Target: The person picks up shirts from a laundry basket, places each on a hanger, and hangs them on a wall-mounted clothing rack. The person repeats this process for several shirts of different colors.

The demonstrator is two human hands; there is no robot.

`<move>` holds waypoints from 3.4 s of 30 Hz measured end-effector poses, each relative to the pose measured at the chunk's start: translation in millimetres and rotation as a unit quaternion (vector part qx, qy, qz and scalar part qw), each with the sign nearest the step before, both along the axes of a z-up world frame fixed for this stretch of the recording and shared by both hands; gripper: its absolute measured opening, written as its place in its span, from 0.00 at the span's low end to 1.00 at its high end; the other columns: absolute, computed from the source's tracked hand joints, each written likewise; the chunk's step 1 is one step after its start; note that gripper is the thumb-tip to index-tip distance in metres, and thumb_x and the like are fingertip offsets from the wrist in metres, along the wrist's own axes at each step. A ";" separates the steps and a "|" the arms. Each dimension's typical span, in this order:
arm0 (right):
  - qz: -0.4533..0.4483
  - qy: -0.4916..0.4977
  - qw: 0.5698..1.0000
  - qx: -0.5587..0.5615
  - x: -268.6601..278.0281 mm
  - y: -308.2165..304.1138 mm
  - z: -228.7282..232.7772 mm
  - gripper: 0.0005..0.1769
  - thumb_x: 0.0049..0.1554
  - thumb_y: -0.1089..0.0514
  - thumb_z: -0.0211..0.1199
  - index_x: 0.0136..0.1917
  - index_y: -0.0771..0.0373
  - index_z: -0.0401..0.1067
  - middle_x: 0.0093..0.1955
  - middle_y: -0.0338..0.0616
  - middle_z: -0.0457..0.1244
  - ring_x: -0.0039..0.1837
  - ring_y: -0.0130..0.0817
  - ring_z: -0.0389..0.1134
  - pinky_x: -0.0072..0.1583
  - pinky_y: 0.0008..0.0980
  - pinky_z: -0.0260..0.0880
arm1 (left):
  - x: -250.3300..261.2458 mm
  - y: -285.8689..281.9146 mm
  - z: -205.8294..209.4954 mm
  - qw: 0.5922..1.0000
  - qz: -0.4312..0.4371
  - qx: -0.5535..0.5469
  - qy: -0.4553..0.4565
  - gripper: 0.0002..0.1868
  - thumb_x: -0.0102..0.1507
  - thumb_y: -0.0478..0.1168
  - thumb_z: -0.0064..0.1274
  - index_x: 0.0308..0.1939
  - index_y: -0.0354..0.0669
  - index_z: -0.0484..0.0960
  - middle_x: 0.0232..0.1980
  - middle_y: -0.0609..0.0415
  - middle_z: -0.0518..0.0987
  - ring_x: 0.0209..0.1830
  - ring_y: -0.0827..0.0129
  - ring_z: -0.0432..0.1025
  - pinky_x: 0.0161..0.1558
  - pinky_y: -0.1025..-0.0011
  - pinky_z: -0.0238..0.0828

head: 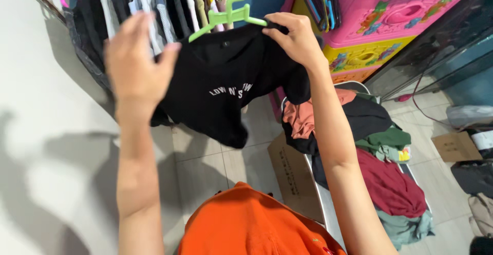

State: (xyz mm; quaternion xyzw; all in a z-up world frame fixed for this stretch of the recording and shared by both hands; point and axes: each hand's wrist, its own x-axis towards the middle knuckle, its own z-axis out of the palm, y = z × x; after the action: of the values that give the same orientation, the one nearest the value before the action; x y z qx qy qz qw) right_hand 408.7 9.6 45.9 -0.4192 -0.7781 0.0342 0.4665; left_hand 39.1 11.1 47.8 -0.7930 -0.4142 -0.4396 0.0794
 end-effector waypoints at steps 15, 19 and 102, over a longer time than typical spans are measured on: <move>-0.233 0.470 0.845 0.106 5.5 -22.2 -218.9 0.12 0.65 0.59 0.60 0.50 0.59 0.57 0.46 0.36 0.50 0.47 0.28 0.53 0.51 0.28 0.57 | 72.1 60.8 15.6 0.959 -0.237 -0.111 -0.112 0.09 0.67 0.35 0.63 0.44 0.29 0.84 0.37 0.42 0.81 0.35 0.56 0.78 0.40 0.65 0.71; -0.350 0.344 0.860 -0.141 -2.4 -23.0 -341.9 0.39 0.57 0.46 0.73 0.70 0.67 0.58 0.65 0.51 0.57 0.64 0.41 0.57 0.65 0.36 0.59 | 63.1 67.8 24.6 0.947 -0.270 -0.105 -0.137 0.06 0.67 0.30 0.62 0.46 0.28 0.84 0.37 0.45 0.83 0.34 0.67 0.79 0.39 0.72 0.72; -0.105 -0.016 0.987 -0.121 41.0 -72.1 -32.2 0.17 0.54 0.61 0.74 0.55 0.67 0.76 0.47 0.47 0.69 0.45 0.33 0.65 0.49 0.30 0.65 | 63.6 23.0 -21.5 0.956 -0.236 -0.159 -0.077 0.10 0.65 0.39 0.61 0.48 0.39 0.83 0.44 0.47 0.82 0.44 0.48 0.76 0.43 0.59 0.71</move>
State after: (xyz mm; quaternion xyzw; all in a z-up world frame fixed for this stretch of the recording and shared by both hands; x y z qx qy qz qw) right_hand 449.7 -62.5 13.6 -0.5526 -0.7273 0.0716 0.4007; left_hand 102.7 34.1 26.3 -0.8342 -0.2846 -0.4342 -0.1860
